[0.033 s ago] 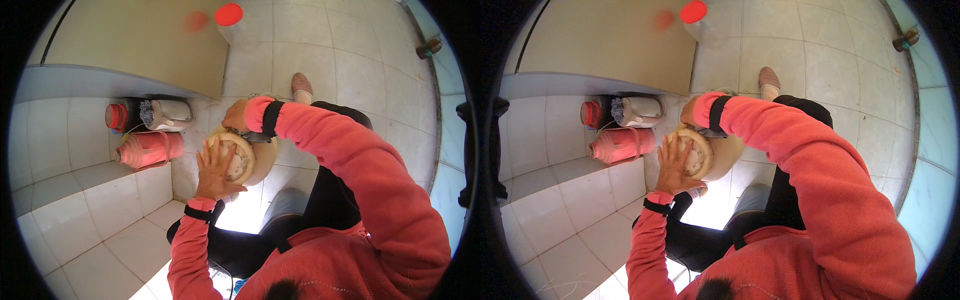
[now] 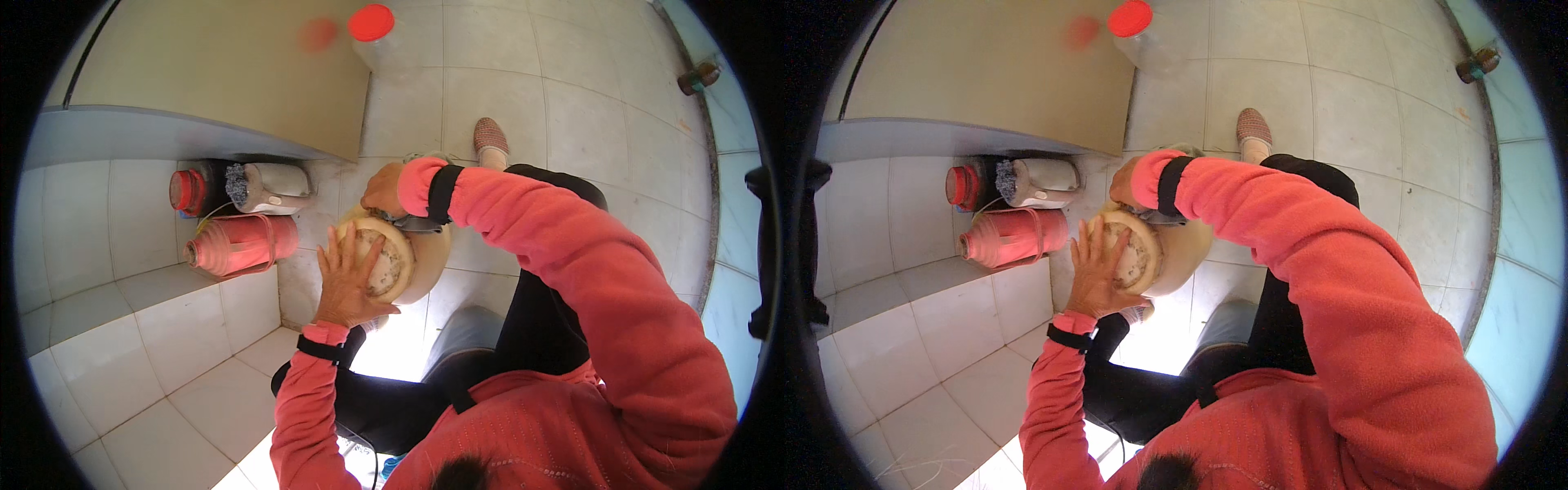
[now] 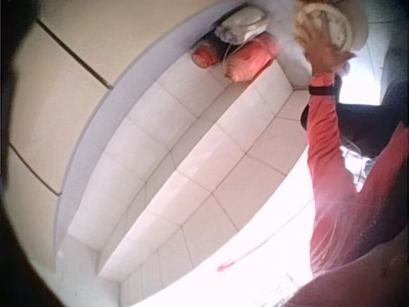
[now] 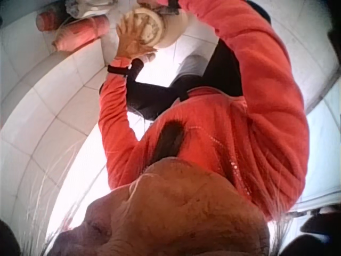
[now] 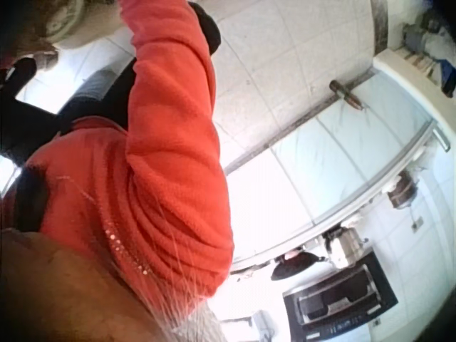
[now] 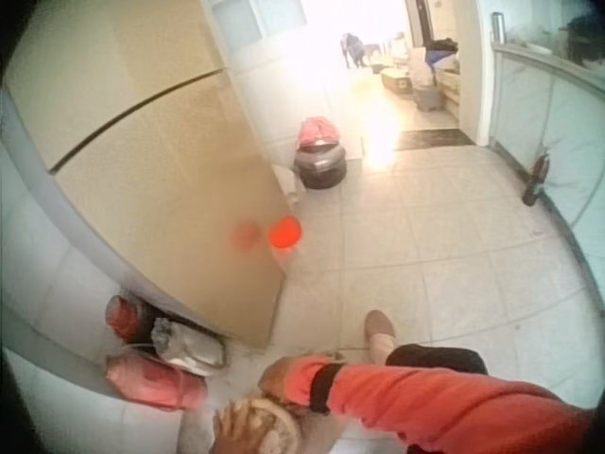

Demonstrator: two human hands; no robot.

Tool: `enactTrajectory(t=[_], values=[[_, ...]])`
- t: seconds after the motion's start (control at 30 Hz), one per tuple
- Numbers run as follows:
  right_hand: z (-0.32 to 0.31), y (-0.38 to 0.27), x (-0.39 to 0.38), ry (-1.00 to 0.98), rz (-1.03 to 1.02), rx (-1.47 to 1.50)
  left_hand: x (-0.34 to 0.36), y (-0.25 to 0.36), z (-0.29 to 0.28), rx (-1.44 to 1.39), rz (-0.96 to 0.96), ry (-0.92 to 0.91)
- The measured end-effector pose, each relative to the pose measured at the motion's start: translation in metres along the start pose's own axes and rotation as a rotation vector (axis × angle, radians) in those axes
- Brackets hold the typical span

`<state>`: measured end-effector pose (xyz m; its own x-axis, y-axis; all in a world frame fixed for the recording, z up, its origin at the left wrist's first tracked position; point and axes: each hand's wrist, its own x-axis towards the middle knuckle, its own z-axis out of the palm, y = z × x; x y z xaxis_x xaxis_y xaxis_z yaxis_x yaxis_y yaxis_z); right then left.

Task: The person sits on the floor and cleans a large beige plastic container and its lid using a grey cloth. They wipe the inside and outside of the container and the lid, then place the lid back on the container.

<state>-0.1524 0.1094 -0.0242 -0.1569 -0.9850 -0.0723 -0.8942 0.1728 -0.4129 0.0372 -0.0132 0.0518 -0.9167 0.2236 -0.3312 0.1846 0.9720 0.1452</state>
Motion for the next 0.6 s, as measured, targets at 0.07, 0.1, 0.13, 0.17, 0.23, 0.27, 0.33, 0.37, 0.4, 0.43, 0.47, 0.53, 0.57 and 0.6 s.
enactTrajectory(t=[0.07, 0.1, 0.13, 0.17, 0.23, 0.27, 0.33, 0.37, 0.4, 0.43, 0.47, 0.53, 0.57, 0.6], values=[[0.005, 0.001, 0.001, -0.062, 0.031, -0.014, 0.002, -0.003, -0.001, 0.009, 0.010, -0.022], [0.007, 0.003, 0.000, -0.067, 0.039, 0.002, 0.005, -0.002, 0.000, 0.002, -0.009, -0.033], [0.009, 0.003, -0.001, -0.071, 0.042, 0.019, 0.008, -0.001, 0.001, -0.008, -0.025, -0.029], [0.010, 0.002, -0.001, -0.063, 0.047, 0.031, 0.009, 0.001, 0.003, -0.022, -0.034, -0.009], [0.012, 0.000, -0.003, -0.078, 0.074, 0.068, 0.010, 0.003, 0.006, -0.034, -0.035, 0.047], [0.013, -0.002, -0.003, -0.072, 0.078, 0.086, 0.009, 0.004, 0.008, -0.033, -0.032, 0.079], [0.016, -0.003, -0.005, 0.021, 0.020, 0.104, 0.008, 0.005, 0.012, -0.022, -0.031, 0.137], [0.017, -0.005, -0.006, 0.027, 0.014, 0.104, 0.008, 0.005, 0.014, -0.013, -0.033, 0.164], [0.019, -0.006, -0.006, 0.064, 0.020, 0.123, 0.007, 0.005, 0.017, -0.002, -0.031, 0.195], [0.022, -0.006, -0.008, 0.059, 0.056, 0.130, 0.006, 0.006, 0.019, -0.009, -0.046, 0.223], [0.025, -0.007, -0.009, 0.070, 0.078, 0.140, 0.005, 0.007, 0.023, -0.016, -0.062, 0.251], [0.032, -0.011, -0.011, 0.062, 0.127, 0.149, 0.001, 0.013, 0.031, -0.030, -0.145, 0.305], [0.036, -0.014, -0.012, 0.070, 0.146, 0.157, -0.002, 0.017, 0.036, -0.037, -0.208, 0.336], [0.040, -0.017, -0.014, 0.083, 0.165, 0.162, -0.003, 0.023, 0.041, -0.041, -0.263, 0.380]])
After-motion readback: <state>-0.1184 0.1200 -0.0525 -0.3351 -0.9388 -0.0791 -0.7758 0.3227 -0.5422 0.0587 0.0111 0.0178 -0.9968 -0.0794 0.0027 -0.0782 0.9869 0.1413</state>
